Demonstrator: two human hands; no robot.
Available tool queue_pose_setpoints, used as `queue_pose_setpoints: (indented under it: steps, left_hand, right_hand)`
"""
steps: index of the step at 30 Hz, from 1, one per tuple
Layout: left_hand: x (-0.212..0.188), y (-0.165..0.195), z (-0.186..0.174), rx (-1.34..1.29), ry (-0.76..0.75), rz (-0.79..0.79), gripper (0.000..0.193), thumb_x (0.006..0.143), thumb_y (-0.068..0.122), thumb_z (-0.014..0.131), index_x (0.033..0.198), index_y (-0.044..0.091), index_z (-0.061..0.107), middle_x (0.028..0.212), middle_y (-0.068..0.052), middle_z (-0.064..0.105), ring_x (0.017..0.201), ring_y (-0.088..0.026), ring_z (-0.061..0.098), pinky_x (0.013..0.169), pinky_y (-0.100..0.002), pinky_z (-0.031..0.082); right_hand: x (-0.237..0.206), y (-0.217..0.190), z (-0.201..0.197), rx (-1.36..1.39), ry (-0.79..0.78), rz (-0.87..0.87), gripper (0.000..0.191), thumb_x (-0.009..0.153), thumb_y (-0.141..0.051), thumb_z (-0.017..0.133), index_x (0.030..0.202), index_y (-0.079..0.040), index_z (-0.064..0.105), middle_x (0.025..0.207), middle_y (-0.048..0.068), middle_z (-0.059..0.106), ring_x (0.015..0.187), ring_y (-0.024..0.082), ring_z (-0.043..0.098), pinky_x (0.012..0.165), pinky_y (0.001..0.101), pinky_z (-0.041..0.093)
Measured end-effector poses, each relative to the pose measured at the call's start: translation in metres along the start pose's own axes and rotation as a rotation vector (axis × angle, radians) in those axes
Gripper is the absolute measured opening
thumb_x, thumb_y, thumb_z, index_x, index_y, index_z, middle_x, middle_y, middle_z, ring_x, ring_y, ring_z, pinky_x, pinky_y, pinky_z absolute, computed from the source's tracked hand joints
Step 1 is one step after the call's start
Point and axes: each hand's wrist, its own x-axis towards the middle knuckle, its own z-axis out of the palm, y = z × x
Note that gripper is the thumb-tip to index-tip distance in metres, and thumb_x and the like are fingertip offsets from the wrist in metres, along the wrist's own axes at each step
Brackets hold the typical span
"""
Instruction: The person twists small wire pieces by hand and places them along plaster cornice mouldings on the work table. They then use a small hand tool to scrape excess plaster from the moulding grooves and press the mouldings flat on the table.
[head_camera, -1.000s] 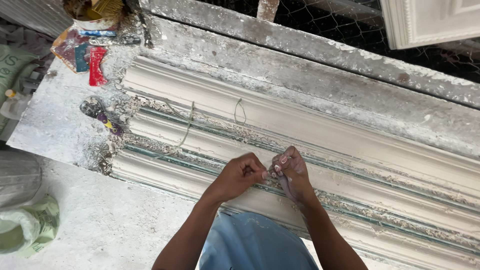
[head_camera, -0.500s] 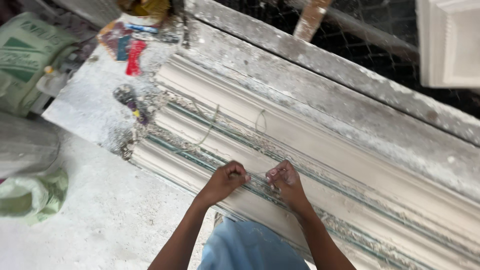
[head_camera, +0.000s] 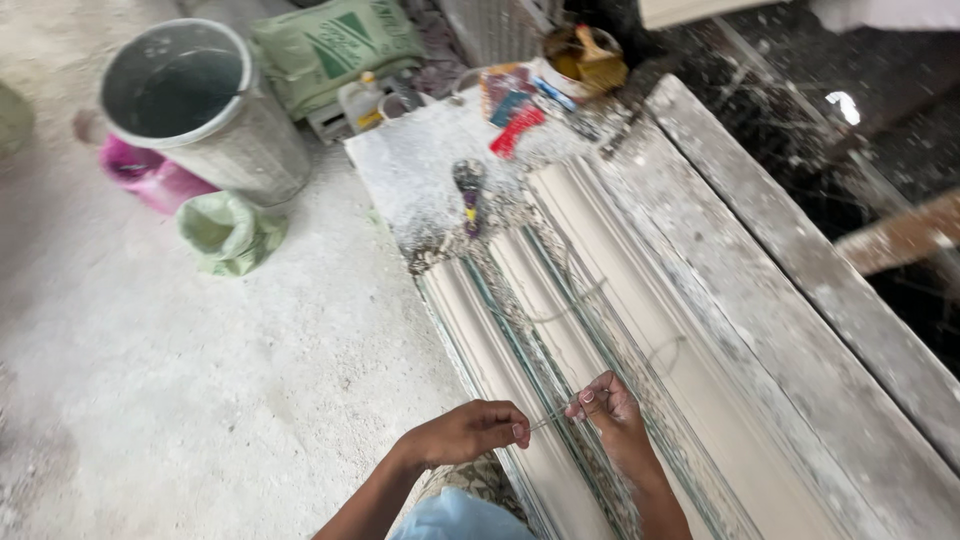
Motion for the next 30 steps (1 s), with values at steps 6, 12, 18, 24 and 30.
queue_pose_setpoints:
  steps: [6, 12, 18, 24, 30]
  left_hand:
    - [-0.01, -0.001, -0.014, 0.023, 0.123, 0.011, 0.029, 0.104, 0.032, 0.059, 0.109, 0.004, 0.067, 0.102, -0.002, 0.069, 0.106, -0.013, 0.064, 0.096, -0.031, 0.05]
    - [0.005, -0.003, -0.027, -0.054, 0.21, 0.02, 0.021, 0.104, 0.025, 0.058, 0.107, 0.006, 0.067, 0.1, -0.002, 0.07, 0.102, -0.012, 0.066, 0.096, -0.031, 0.052]
    - [0.076, -0.025, -0.03, -0.173, 0.204, 0.168, 0.014, 0.102, 0.014, 0.055, 0.106, 0.004, 0.063, 0.099, -0.005, 0.07, 0.091, -0.016, 0.072, 0.085, -0.032, 0.054]
    - [0.194, -0.059, -0.007, -0.057, 0.15, 0.087, 0.022, 0.104, 0.017, 0.053, 0.113, -0.001, 0.062, 0.098, -0.01, 0.073, 0.083, -0.017, 0.073, 0.074, -0.03, 0.059]
    - [0.282, -0.067, 0.048, -0.334, 0.001, 0.021, 0.034, 0.102, 0.018, 0.057, 0.126, -0.007, 0.055, 0.11, -0.018, 0.069, 0.086, -0.021, 0.074, 0.078, -0.033, 0.064]
  right_hand:
    - [0.036, 0.005, 0.01, -0.09, -0.11, 0.031, 0.015, 0.099, -0.019, 0.063, 0.095, -0.007, 0.054, 0.081, 0.012, 0.074, 0.076, 0.016, 0.061, 0.078, 0.0339, 0.053]
    - [0.042, 0.001, 0.008, -0.112, -0.055, 0.042, 0.015, 0.1, -0.02, 0.061, 0.096, -0.007, 0.054, 0.087, 0.014, 0.078, 0.079, 0.016, 0.064, 0.078, 0.0329, 0.052]
    - [0.014, -0.013, -0.027, -0.179, 0.307, 0.029, 0.016, 0.102, -0.023, 0.058, 0.1, -0.007, 0.059, 0.096, 0.011, 0.078, 0.084, 0.013, 0.067, 0.079, 0.0319, 0.052]
    - [-0.062, -0.011, -0.068, -0.051, 0.732, 0.041, 0.022, 0.106, -0.028, 0.053, 0.104, -0.007, 0.06, 0.104, 0.007, 0.075, 0.088, 0.012, 0.064, 0.081, 0.0311, 0.052]
    - [-0.098, 0.028, -0.067, 0.007, 0.823, 0.106, 0.021, 0.105, -0.026, 0.056, 0.107, -0.006, 0.063, 0.105, 0.006, 0.073, 0.089, 0.014, 0.063, 0.079, 0.0323, 0.051]
